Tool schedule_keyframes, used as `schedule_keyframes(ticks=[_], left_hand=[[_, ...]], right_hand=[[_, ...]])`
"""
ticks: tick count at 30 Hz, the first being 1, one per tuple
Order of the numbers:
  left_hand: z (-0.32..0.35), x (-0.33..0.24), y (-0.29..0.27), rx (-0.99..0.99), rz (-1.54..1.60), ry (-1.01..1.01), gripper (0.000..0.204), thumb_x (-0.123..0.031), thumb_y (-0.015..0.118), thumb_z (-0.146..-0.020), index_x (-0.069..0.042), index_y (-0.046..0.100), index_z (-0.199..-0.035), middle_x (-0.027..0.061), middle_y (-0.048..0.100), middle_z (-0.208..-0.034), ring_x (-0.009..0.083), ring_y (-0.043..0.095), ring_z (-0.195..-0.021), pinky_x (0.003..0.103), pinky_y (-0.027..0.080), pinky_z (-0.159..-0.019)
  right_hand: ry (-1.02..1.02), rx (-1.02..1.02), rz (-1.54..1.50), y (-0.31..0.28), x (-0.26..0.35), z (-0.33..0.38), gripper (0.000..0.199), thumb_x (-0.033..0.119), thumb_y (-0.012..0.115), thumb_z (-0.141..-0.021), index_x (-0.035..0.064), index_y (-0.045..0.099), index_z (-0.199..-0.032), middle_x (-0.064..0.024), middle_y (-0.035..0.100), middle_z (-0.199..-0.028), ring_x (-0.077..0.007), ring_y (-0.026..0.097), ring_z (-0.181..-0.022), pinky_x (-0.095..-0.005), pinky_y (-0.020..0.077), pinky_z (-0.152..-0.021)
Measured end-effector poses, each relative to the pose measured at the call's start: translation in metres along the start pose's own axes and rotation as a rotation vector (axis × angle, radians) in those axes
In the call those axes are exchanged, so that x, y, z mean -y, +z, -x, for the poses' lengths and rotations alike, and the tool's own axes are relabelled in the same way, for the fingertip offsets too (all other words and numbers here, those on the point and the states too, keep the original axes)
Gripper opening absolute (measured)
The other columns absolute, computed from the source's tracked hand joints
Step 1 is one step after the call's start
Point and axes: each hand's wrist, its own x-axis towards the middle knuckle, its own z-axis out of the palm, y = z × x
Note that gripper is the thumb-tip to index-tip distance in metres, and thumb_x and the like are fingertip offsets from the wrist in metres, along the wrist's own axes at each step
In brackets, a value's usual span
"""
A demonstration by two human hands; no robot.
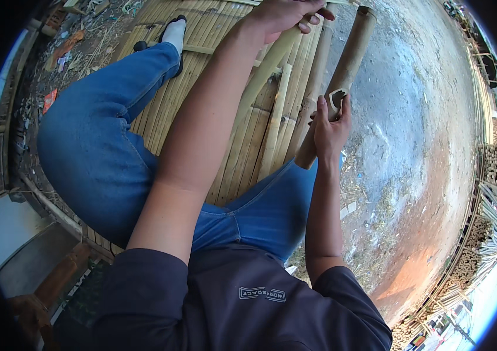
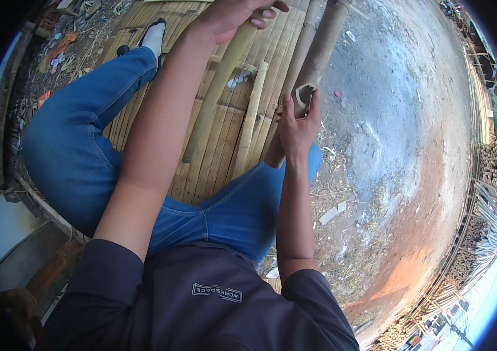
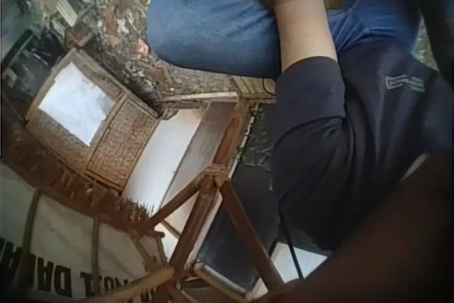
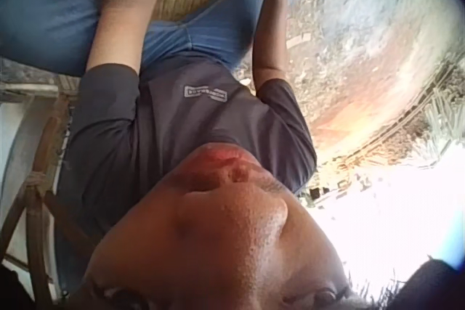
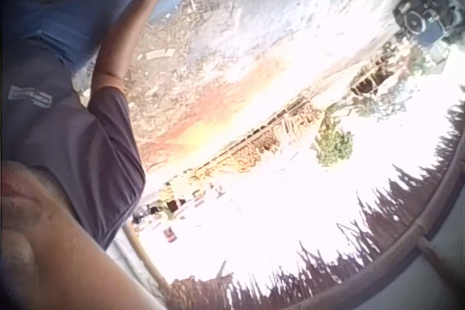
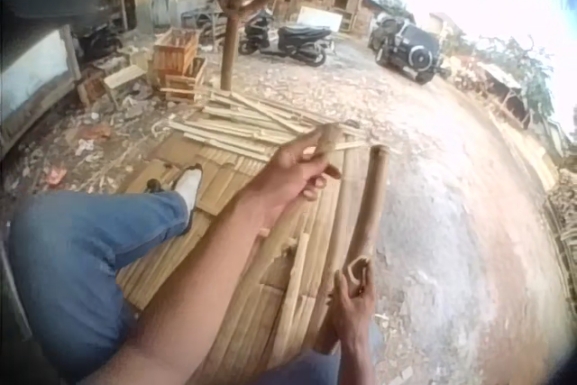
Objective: The person uses a knife to trim a bamboo stalk and weaves thin bamboo strips around the frame by hand while sitting on a bamboo platform.
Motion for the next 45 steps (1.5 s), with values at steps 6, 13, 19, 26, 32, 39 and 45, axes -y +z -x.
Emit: schedule_keyframes(ticks=[6, 13, 19, 26, 32, 39, 45], left_hand=[[0.031, -0.142, 0.068, 0.126, -0.434, 0.281, 0.053, -0.018, 0.048, -0.108, -0.013, 0.034, -0.159, 0.0168, 0.053, -0.147, 0.0145, 0.062, -0.092, 0.033, 0.055, -0.086], [0.024, 0.015, 0.015, 0.038, -0.167, 0.043, 0.066, -0.014, 0.053, -0.106, -0.019, 0.021, -0.164, 0.0057, 0.072, -0.095, 0.0039, 0.049, -0.063, 0.021, 0.046, -0.056], [0.065, 0.146, -0.008, -0.191, 0.052, -0.171, 0.062, -0.009, 0.054, -0.105, -0.011, 0.029, -0.161, 0.0121, 0.073, -0.091, 0.0059, 0.050, -0.057, 0.023, 0.043, -0.049], [0.063, 0.199, -0.023, -0.396, -0.039, -0.188, 0.044, -0.014, 0.062, -0.102, -0.002, 0.048, -0.142, 0.0092, 0.070, -0.076, 0.0118, 0.058, -0.050, 0.029, 0.045, -0.043], [0.062, 0.214, -0.034, -0.554, -0.191, -0.249, 0.042, -0.012, 0.061, -0.100, -0.001, 0.051, -0.139, 0.0105, 0.071, -0.075, 0.0144, 0.063, -0.052, 0.030, 0.048, -0.044], [0.061, 0.208, -0.026, -0.569, -0.068, -0.420, 0.031, -0.018, 0.062, -0.099, 0.005, 0.060, -0.118, 0.0132, 0.075, -0.076, 0.0165, 0.072, -0.060, 0.031, 0.055, -0.049], [0.054, 0.247, -0.066, -0.662, -0.411, -0.289, 0.030, -0.026, 0.065, -0.099, 0.003, 0.070, -0.099, 0.0114, 0.072, -0.074, 0.0177, 0.067, -0.054, 0.034, 0.053, -0.047]], right_hand=[[0.059, -0.062, -0.161, -0.053, 0.043, 0.030, 0.062, 0.018, 0.071, -0.098, -0.0014, 0.042, -0.149, -0.0079, 0.066, -0.101, -0.0111, 0.063, -0.072, -0.0281, 0.0554, -0.061], [0.171, -0.088, -0.157, -0.054, 0.037, 0.061, 0.062, 0.025, 0.070, -0.099, -0.0020, 0.042, -0.148, -0.0094, 0.066, -0.098, -0.0126, 0.065, -0.069, -0.0304, 0.0550, -0.059], [0.245, 0.062, -0.005, -0.030, 0.018, 0.071, 0.063, 0.024, 0.072, -0.097, -0.0047, 0.043, -0.146, -0.0146, 0.067, -0.108, -0.0151, 0.068, -0.072, -0.0318, 0.0563, -0.062], [-0.035, 0.203, 0.349, 0.033, 0.000, 0.044, 0.073, 0.024, 0.073, -0.094, -0.0056, 0.038, -0.150, -0.0264, 0.069, -0.113, -0.0364, 0.070, -0.100, -0.0434, 0.0558, -0.085], [-0.167, 0.359, 0.667, 0.066, -0.011, 0.028, 0.076, 0.028, 0.067, -0.096, -0.0002, 0.029, -0.156, -0.0288, 0.066, -0.117, -0.0462, 0.067, -0.101, -0.0515, 0.0536, -0.086], [-0.231, 0.286, 0.680, 0.059, -0.018, 0.033, 0.077, 0.028, 0.067, -0.096, 0.0014, 0.028, -0.158, -0.0282, 0.066, -0.114, -0.0452, 0.068, -0.098, -0.0505, 0.0554, -0.081], [-0.277, 0.302, 0.663, 0.072, -0.029, 0.029, 0.077, 0.028, 0.068, -0.095, 0.0004, 0.030, -0.156, -0.0272, 0.066, -0.112, -0.0456, 0.068, -0.096, -0.0522, 0.0549, -0.080]])
